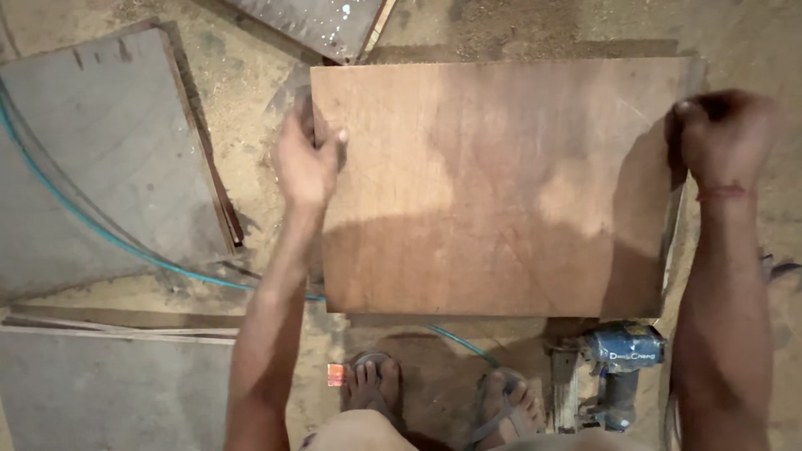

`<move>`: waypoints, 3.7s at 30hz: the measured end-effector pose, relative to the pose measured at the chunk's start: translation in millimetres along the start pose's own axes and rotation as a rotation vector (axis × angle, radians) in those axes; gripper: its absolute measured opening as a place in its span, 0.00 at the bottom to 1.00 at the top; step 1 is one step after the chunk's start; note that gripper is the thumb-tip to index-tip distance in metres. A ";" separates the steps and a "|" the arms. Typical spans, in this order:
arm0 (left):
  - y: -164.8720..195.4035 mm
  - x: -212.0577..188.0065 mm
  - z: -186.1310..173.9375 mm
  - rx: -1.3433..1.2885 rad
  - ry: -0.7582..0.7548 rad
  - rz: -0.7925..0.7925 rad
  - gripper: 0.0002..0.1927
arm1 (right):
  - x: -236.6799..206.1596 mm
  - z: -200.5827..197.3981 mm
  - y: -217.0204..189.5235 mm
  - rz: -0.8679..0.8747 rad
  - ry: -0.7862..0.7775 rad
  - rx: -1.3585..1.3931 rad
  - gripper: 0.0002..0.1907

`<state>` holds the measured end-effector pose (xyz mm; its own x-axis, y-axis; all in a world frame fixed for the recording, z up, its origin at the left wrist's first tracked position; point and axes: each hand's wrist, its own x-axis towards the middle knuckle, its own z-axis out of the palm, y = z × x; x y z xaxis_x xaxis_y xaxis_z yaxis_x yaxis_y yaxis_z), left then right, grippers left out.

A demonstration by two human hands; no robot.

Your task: The person places a curved wooden template on a board on the floor and traces around its edge with a marker, repositioning the template to trace a second curve. They then move boards aside, pick up a pneumatic nail gun, and nail pieces of wood together on the floor.

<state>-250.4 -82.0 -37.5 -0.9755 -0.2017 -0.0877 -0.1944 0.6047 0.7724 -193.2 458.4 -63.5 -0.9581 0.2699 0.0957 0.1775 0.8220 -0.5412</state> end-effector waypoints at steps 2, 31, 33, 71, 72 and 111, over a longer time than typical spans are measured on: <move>-7.7 -18.6 -1.3 -0.030 0.000 -0.085 0.36 | -6.9 1.1 3.0 0.028 0.012 -0.035 0.08; 48.0 75.2 -26.7 0.397 -0.439 0.342 0.38 | 94.9 -18.1 -5.1 -0.104 -0.545 -0.179 0.29; 50.3 83.4 -25.0 0.442 -0.497 0.226 0.36 | 100.5 -17.0 -3.9 -0.092 -0.570 -0.242 0.24; -34.3 -244.2 -64.1 0.352 -0.274 0.247 0.51 | -281.8 -88.1 -57.3 0.011 -0.066 -0.023 0.43; -38.8 -246.3 -67.4 0.362 -0.265 0.317 0.52 | -285.4 -90.4 -55.3 -0.031 -0.080 -0.027 0.46; 137.5 -116.6 63.8 0.883 -0.896 0.457 0.78 | -419.4 -78.0 -3.2 0.433 -0.233 0.015 0.34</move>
<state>-169.9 73.8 38.8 -0.6348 0.5167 -0.5745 0.4960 0.8426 0.2098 225.6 381.7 -36.7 -0.8218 0.4650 -0.3292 0.5694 0.6512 -0.5016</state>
